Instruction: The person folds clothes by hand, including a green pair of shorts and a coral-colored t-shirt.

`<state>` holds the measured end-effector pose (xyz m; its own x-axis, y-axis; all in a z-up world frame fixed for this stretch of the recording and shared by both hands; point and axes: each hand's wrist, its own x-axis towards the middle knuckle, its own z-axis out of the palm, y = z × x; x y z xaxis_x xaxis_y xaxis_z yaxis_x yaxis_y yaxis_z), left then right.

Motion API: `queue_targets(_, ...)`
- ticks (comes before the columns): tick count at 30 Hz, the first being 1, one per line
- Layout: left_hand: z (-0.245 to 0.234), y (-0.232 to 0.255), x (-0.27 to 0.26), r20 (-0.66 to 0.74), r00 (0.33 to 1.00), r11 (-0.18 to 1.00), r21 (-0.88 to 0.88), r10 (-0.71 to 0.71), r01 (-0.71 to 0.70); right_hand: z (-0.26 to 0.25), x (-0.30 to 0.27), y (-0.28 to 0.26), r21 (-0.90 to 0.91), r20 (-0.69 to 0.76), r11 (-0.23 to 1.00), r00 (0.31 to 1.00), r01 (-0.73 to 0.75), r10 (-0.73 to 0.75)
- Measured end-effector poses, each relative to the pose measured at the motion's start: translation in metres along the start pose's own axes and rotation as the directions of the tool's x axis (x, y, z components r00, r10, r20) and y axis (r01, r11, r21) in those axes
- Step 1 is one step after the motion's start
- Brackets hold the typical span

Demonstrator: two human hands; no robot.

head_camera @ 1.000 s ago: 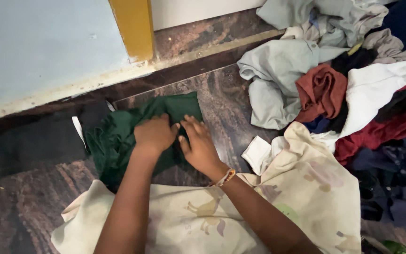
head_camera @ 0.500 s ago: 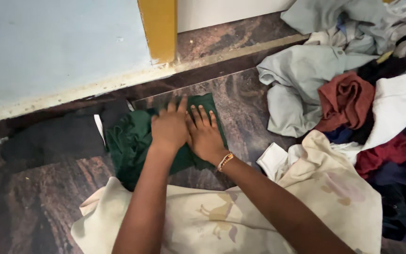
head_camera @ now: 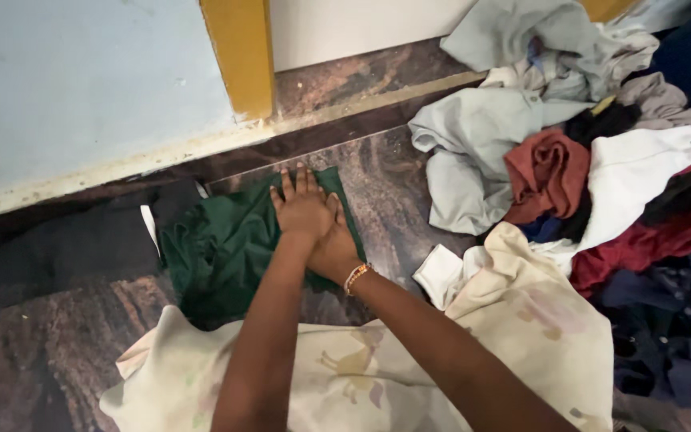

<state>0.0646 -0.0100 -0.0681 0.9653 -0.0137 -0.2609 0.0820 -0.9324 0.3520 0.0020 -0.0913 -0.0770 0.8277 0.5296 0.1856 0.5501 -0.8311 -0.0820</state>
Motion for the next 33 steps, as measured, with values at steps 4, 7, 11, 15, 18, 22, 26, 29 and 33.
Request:
queue_targets(4, 0.007, -0.002, 0.004, -0.014, 0.999, 0.997, -0.063, -0.034, 0.033, 0.007, -0.002, 0.006, 0.000, 0.006, 1.000, 1.000, 0.027, -0.027)
queue_targets(7, 0.026, -0.011, 0.001, -0.211, 0.977, 0.994, -0.103, 0.005, -0.027, 0.010, -0.012, 0.004, 0.077, 0.038, 0.996, 0.999, 0.035, -0.038)
queue_targets(11, 0.039, -0.026, 0.005, -0.257, 0.966, 0.970, -0.239, -0.020, -0.043, 0.003, -0.016, 0.009, 0.069, 0.046, 0.993, 0.994, 0.095, -0.098)
queue_targets(15, 0.041, -0.018, 0.005, -0.355, 0.935, 0.980, -0.182, 0.014, -0.084, -0.020, -0.050, 0.006, 0.122, 0.369, 0.991, 0.925, 0.053, -0.095)
queue_targets(18, 0.037, -0.011, -0.005, -0.394, 0.918, 0.990, -0.108, 0.044, -0.094, -0.030, -0.066, 0.004, 0.225, 0.192, 0.973, 0.976, 0.058, -0.103)
queue_targets(22, 0.028, -0.008, -0.008, -0.394, 0.918, 0.995, -0.068, 0.040, -0.072, -0.039, -0.075, 0.007, 0.237, 0.189, 0.969, 0.975, 0.073, -0.120)
queue_targets(26, 0.028, -0.003, -0.009, -0.392, 0.920, 1.000, 0.004, 0.007, -0.005, -0.049, -0.101, 0.005, 0.221, 0.117, 0.969, 0.984, 0.107, -0.136)
queue_targets(29, 0.035, 0.001, -0.002, -0.413, 0.910, 0.998, 0.030, -0.040, 0.057, -0.043, -0.119, 0.001, 0.162, 0.147, 0.979, 0.978, 0.125, -0.150)
queue_targets(33, 0.032, 0.002, 0.006, -0.368, 0.920, 0.989, 0.004, -0.135, 0.147, -0.043, -0.125, -0.001, 0.218, 0.142, 0.970, 0.980, 0.105, -0.138)
